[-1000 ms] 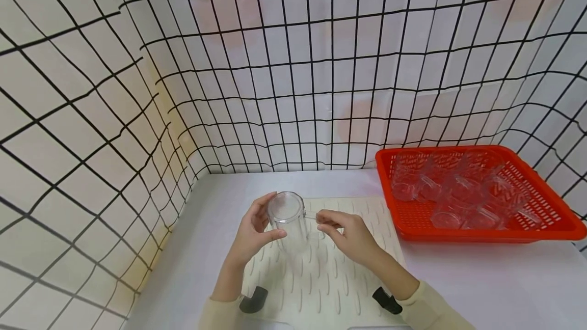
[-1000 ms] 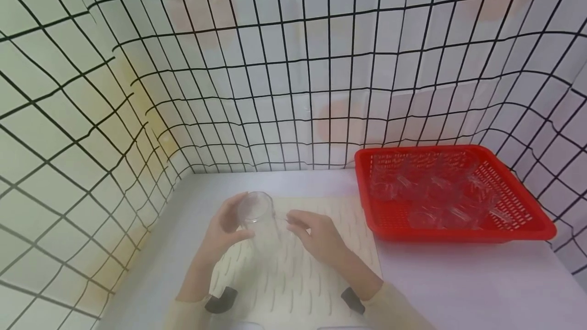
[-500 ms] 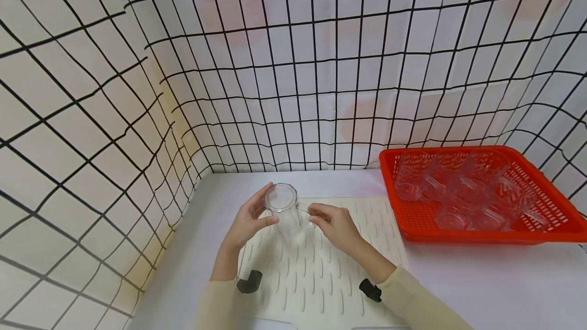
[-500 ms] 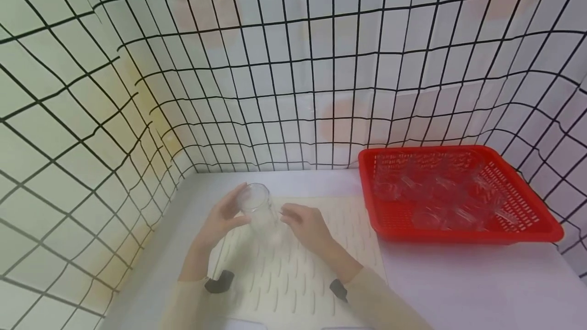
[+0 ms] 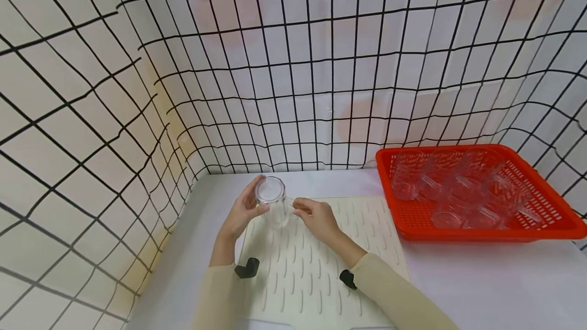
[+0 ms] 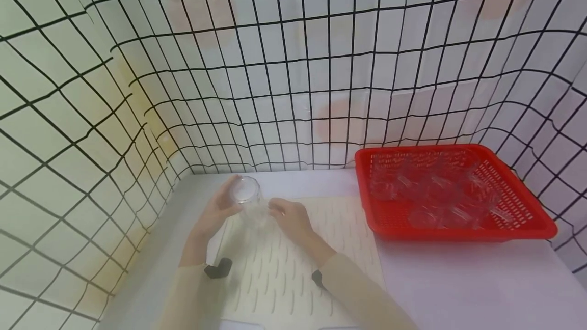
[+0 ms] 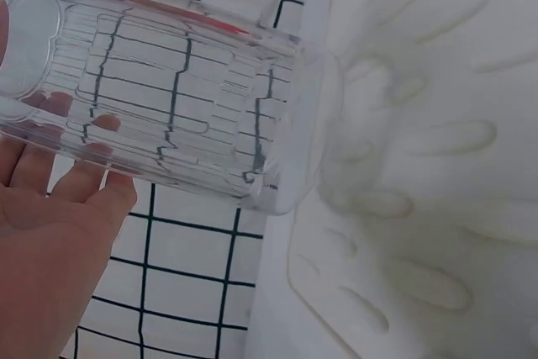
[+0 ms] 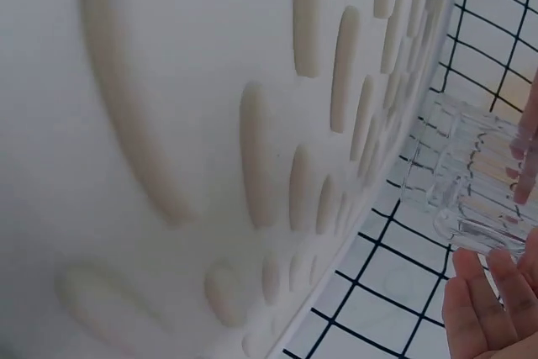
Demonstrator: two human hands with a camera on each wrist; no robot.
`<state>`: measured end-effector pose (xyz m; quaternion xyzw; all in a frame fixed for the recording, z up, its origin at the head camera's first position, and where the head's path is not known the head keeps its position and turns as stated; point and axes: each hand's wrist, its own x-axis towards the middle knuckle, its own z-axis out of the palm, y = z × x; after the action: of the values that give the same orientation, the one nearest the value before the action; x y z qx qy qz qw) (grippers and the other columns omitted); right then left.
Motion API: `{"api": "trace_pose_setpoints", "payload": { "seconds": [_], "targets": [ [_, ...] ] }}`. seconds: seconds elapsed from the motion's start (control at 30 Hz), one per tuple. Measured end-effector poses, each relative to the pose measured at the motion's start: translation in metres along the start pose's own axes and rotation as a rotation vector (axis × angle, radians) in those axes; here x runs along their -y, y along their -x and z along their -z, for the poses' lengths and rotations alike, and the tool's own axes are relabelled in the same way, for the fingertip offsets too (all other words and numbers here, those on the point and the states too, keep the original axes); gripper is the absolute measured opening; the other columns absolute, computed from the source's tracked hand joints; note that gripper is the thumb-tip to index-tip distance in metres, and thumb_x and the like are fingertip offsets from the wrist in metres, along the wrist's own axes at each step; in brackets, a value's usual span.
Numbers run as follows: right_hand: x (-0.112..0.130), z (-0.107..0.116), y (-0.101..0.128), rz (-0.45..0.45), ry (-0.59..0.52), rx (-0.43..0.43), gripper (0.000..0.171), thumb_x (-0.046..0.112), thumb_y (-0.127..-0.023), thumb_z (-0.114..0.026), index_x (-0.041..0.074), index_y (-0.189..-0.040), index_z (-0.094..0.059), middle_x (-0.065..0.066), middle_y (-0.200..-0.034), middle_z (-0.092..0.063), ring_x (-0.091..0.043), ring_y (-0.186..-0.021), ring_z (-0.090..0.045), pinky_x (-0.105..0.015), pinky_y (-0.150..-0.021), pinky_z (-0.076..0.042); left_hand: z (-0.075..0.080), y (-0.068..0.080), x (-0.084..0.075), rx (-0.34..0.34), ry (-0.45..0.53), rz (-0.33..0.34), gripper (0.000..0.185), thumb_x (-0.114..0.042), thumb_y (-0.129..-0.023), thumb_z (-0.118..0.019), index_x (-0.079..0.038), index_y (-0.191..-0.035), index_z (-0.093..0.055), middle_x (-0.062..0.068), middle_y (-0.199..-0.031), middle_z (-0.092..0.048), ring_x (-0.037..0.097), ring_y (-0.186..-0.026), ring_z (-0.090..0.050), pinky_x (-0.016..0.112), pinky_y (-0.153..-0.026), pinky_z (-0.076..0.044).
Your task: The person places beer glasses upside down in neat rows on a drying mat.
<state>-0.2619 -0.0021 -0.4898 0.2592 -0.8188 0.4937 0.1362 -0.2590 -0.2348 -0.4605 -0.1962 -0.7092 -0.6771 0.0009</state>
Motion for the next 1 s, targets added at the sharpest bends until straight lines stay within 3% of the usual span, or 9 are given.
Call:
{"api": "trace_pose_setpoints", "payload": {
  "seconds": [0.3,0.53,0.7,1.0],
  "targets": [
    [-0.01,-0.01,-0.009,-0.033,-0.018,-0.009,0.02,0.003,-0.086,-0.072,0.0,-0.105,-0.071,-0.013,-0.101,-0.073,-0.027,-0.088,-0.072,-0.031,-0.073,-0.058,0.0,-0.004,0.009,-0.056,0.064,0.041,0.081,0.013,-0.085,-0.064,-0.005,-0.154,-0.025,0.013,-0.159,-0.022,0.029,-0.146,-0.018,0.046,-0.118,-0.015],
    [-0.013,-0.019,-0.012,-0.051,-0.03,0.001,0.022,0.0,-0.088,-0.07,-0.006,-0.109,-0.067,-0.016,-0.104,-0.072,-0.029,-0.093,-0.071,-0.029,-0.076,-0.058,0.004,-0.005,0.02,-0.102,0.072,0.061,0.078,0.014,-0.087,-0.062,-0.005,-0.153,-0.026,0.012,-0.16,-0.022,0.027,-0.147,-0.016,0.045,-0.118,-0.012],
    [-0.005,-0.017,-0.015,-0.069,-0.002,0.007,0.019,0.001,-0.088,-0.069,-0.004,-0.106,-0.066,-0.015,-0.1,-0.073,-0.03,-0.091,-0.071,-0.037,-0.077,-0.058,0.002,-0.01,0.019,-0.117,0.068,0.064,0.078,0.01,-0.088,-0.062,-0.005,-0.154,-0.023,0.013,-0.159,-0.021,0.028,-0.146,-0.016,0.048,-0.118,-0.011],
    [-0.007,-0.012,-0.018,-0.178,0.062,0.145,0.044,0.01,-0.088,-0.071,0.002,-0.13,-0.058,-0.012,-0.114,-0.069,-0.029,-0.102,-0.067,-0.044,-0.087,-0.054,-0.003,-0.014,0.015,-0.175,0.046,0.116,0.079,0.01,-0.087,-0.064,-0.002,-0.153,-0.021,0.019,-0.159,-0.02,0.031,-0.148,-0.01,0.052,-0.118,-0.006]
  ]
}}
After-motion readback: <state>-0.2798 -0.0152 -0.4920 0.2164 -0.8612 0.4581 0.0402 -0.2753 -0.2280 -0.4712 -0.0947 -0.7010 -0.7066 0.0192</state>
